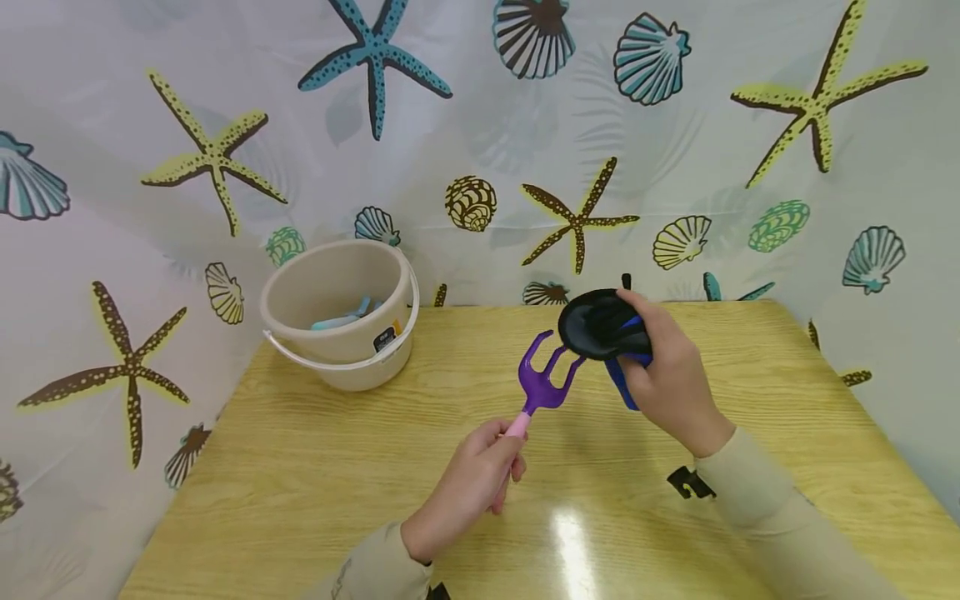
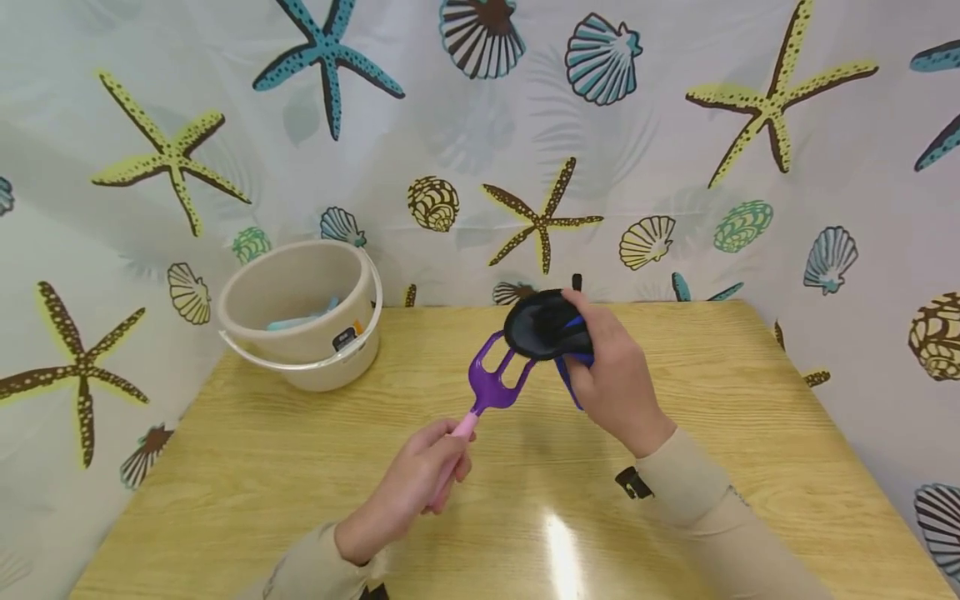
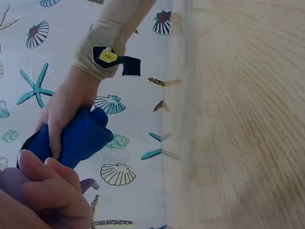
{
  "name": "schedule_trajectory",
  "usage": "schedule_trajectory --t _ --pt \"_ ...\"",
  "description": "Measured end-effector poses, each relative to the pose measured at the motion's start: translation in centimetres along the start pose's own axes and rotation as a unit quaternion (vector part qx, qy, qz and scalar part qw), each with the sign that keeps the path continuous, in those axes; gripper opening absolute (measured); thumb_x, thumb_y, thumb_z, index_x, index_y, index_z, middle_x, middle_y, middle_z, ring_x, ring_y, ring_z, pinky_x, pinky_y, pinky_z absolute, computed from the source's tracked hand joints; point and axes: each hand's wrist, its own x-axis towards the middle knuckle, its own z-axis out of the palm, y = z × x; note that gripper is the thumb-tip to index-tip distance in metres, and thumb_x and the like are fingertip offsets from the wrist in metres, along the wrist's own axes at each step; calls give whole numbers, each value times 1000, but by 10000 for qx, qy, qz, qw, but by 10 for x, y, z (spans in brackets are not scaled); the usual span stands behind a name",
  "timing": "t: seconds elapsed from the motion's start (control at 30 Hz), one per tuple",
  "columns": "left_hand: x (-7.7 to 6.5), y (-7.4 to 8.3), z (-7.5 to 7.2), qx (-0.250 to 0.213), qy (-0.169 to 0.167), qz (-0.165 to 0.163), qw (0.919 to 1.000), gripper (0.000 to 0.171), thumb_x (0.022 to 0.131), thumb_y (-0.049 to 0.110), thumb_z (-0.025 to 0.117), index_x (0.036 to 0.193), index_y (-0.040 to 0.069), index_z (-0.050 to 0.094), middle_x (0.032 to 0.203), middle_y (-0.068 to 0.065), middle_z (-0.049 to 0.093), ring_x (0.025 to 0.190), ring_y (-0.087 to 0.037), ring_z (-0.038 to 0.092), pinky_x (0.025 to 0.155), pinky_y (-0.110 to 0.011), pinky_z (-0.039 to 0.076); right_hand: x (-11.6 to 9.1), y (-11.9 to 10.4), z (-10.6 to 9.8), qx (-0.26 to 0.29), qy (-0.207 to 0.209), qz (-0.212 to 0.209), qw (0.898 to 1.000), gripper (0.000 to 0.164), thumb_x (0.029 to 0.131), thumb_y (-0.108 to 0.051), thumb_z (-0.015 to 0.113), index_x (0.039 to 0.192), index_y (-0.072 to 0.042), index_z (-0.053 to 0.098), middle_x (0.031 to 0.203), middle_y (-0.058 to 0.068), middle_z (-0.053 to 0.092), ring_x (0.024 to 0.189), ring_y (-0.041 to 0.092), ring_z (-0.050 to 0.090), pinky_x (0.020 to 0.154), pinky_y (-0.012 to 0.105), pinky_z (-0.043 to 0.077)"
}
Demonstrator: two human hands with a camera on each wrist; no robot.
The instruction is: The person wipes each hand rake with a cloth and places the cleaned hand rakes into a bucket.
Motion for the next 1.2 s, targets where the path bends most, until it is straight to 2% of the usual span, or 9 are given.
schedule_trajectory --t 0.13,0.3,0.43,0.57,0.7,0.8,0.9,1.0,1.2 --pt "5 -6 -9 652 149 256 9974 23 99 23 43 109 7 56 72 -6 61 38 -13 41 36 -23 36 3 -6 -7 815 -91 808 9934 74 77 4 65 144 -15 38 116 17 59 93 23 56 72 50 51" --pt "13 -10 -15 337 37 151 9993 23 91 11 54 111 3 47 78 -14 67 41 -15 47 36 -21 37 9 -18 -12 1538 -350 1279 9792 73 80 8 55 144 -13 27 118 14 56 85 19 54 65 35 45" --pt "18 -13 -16 537 177 68 9984 31 85 8 62 112 4 45 79 -15 65 41 -14 46 36 -20 40 18 -26 -9 1946 -765 1314 9690 60 84 4 59 136 -10 32 121 11 55 93 17 56 73 36 49" --pt "19 -14 -13 1355 382 340 9895 34 86 15 62 117 5 51 81 -7 61 48 -12 47 40 -22 40 23 -29 7 1462 -1293 640 9787 50 84 -8 67 130 -13 48 124 8 51 99 16 53 78 46 51" --pt "18 -15 -10 1854 421 735 9790 31 90 17 58 118 4 56 71 -2 57 48 -10 45 40 -22 36 21 -28 25 375 -1530 -45 9875 63 83 -12 72 140 -15 45 134 11 39 105 19 50 81 46 52" --pt "16 -16 -8 1977 381 839 9759 28 93 17 56 118 5 56 64 0 53 43 -8 41 36 -21 33 19 -28 34 -517 -1366 -293 9888 68 83 -10 72 143 -19 41 135 14 39 102 24 53 69 44 57" --pt "14 -15 -7 2076 398 835 9738 27 94 18 54 119 6 56 61 0 51 40 -8 39 34 -21 31 16 -28 38 -1039 -1113 -432 9874 54 84 -10 69 134 -18 49 137 17 39 103 29 53 59 44 58" --pt "13 -13 -6 2137 444 853 9722 28 94 19 54 119 5 56 61 0 51 41 -8 40 35 -22 32 13 -28 40 -1250 -869 -607 9865 44 85 -11 68 127 -15 55 141 19 37 109 33 51 54 47 58" --pt "12 -12 -5 2212 445 907 9700 25 94 18 54 116 6 56 60 1 50 41 -8 40 35 -22 32 6 -24 42 -1380 -391 -868 9858 53 80 -18 75 125 -5 50 138 23 38 104 36 54 48 46 57"
